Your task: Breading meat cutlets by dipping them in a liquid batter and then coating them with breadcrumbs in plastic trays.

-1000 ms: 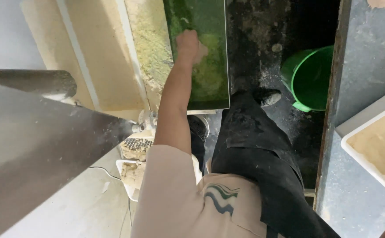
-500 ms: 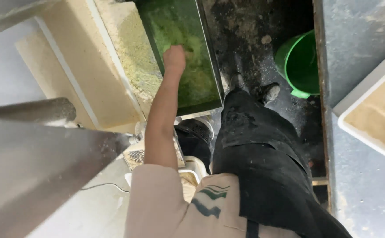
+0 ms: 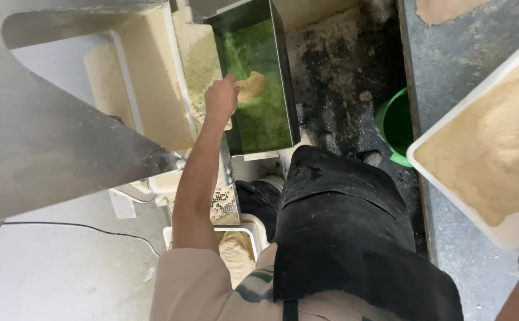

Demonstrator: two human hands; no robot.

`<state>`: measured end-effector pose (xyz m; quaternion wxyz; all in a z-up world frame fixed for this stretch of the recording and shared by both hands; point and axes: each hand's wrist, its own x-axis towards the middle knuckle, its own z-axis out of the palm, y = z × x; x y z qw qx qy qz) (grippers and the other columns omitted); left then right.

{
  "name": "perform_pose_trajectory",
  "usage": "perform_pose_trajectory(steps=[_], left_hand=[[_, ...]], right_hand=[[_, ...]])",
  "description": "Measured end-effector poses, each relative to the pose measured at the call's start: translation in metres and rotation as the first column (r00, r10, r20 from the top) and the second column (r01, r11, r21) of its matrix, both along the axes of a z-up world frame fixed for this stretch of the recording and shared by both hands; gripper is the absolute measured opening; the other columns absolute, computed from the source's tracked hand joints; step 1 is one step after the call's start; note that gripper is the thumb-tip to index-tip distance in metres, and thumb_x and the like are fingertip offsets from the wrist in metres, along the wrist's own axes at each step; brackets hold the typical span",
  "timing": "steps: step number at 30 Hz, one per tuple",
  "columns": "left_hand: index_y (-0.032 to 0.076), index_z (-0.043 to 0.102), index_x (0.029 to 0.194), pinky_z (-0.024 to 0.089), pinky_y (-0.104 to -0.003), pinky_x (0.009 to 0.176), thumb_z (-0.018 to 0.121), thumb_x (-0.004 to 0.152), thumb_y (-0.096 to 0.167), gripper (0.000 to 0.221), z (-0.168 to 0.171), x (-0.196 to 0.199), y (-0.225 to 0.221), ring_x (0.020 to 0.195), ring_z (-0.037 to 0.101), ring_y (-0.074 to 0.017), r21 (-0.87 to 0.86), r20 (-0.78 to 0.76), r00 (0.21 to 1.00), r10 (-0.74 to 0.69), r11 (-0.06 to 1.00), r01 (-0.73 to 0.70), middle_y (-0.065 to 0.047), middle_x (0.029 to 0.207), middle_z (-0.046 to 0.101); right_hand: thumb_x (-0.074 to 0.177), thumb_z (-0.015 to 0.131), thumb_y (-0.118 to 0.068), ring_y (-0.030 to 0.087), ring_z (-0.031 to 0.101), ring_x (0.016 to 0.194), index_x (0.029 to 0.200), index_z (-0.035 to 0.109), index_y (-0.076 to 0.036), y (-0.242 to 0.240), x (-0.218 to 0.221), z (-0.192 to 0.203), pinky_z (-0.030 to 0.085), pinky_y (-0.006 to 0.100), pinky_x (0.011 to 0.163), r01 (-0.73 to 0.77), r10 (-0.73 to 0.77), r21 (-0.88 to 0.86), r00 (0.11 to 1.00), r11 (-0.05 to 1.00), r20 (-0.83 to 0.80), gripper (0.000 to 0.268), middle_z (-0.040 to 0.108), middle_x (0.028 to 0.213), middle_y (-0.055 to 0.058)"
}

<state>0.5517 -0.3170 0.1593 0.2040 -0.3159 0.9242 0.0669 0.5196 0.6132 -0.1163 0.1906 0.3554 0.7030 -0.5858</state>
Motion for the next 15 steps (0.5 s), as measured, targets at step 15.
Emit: perform_pose_trajectory(steps=[15], left_hand=[[0.006, 0.06, 0.108, 0.045, -0.041, 0.05, 0.048, 0.106, 0.009, 0.012, 0.079, 0.008, 0.012, 0.055, 0.062, -0.0284, -0.106, -0.11, 0.99, -0.091, 0.991, 0.079, -0.009, 0.066, 0.065]], right_hand=[[0.073, 0.093, -0.021, 0.014, 0.054, 0.093, 0.114, 0.073, -0.002, -0.225, -0.048, 0.125, 0.042, 0.036, 0.064, -0.34, 0.388, 0.191, 0.846, 0.921, -0.364, 0.049, 0.062, 0.105, -0.002]])
